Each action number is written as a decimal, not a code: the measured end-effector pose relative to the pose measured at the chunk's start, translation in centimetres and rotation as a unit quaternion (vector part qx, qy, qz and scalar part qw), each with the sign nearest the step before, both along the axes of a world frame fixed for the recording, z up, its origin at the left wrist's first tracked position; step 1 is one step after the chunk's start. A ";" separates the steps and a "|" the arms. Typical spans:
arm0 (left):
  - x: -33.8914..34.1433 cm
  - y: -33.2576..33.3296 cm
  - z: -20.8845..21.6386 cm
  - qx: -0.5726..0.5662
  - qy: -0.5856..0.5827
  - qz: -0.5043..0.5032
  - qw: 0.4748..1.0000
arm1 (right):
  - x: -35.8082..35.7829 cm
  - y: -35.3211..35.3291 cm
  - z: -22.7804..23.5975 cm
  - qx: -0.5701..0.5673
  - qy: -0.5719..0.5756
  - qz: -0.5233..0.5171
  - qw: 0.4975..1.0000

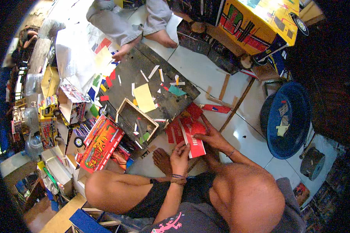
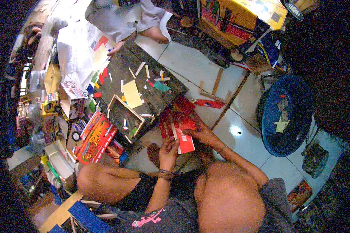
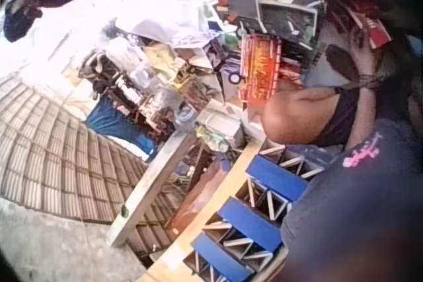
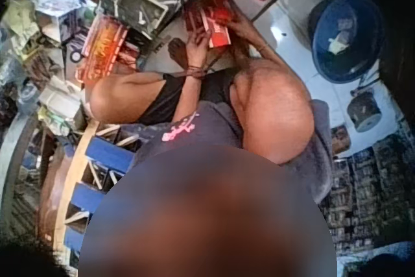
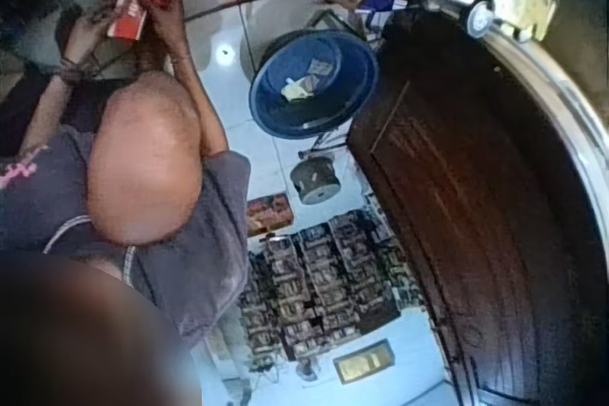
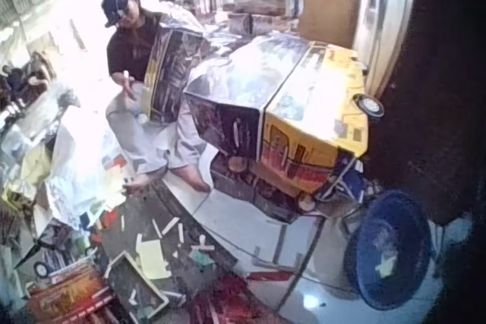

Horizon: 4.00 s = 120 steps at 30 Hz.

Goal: The person assembles a small wooden model by gluing pieces together, cutting colored paper with scissors, and attaching the paper to the wooden frame. The person handles glue, scissors, wooden parts, and paper throughout the process.

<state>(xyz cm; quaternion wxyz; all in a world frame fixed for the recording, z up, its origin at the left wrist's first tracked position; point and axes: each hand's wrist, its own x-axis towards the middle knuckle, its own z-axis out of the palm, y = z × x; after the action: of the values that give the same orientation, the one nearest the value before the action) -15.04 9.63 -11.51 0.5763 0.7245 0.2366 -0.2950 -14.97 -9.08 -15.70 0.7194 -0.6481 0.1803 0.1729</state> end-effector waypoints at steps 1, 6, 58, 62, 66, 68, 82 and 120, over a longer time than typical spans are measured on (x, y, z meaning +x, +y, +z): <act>-0.4 0.0 0.2 -0.012 0.018 0.036 0.999 | -0.1 0.1 0.1 0.008 0.005 0.002 1.000; -1.2 0.3 0.6 -0.019 -0.039 0.145 0.989 | -0.1 -0.6 0.5 -0.194 0.145 0.169 0.955; 2.7 -2.6 8.1 -0.068 -0.170 0.013 0.983 | 2.3 -3.0 12.1 -0.007 0.050 0.108 0.993; 2.9 -2.5 8.3 -0.069 -0.192 0.001 0.979 | 2.6 -3.3 12.8 -0.003 0.062 0.110 0.992; 2.8 -2.6 8.2 -0.067 -0.193 -0.006 0.979 | 2.8 -3.4 13.1 -0.020 0.046 0.111 0.993; 2.7 -2.7 8.1 -0.063 -0.193 -0.004 0.979 | 2.8 -3.4 13.1 -0.057 0.022 0.123 0.991; 2.4 -2.9 7.9 -0.015 -0.200 -0.016 0.980 | 2.8 -3.2 13.1 -0.122 -0.028 0.151 0.981; 2.9 -3.4 8.1 0.134 -0.352 -0.017 0.926 | 2.4 -3.4 12.3 -0.080 0.027 0.121 0.989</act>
<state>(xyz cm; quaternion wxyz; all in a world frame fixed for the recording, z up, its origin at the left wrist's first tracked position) -12.14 6.23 -3.39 0.5153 0.8559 0.0441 0.0035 -12.60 -12.49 -3.41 0.6338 -0.7159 0.1331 0.2608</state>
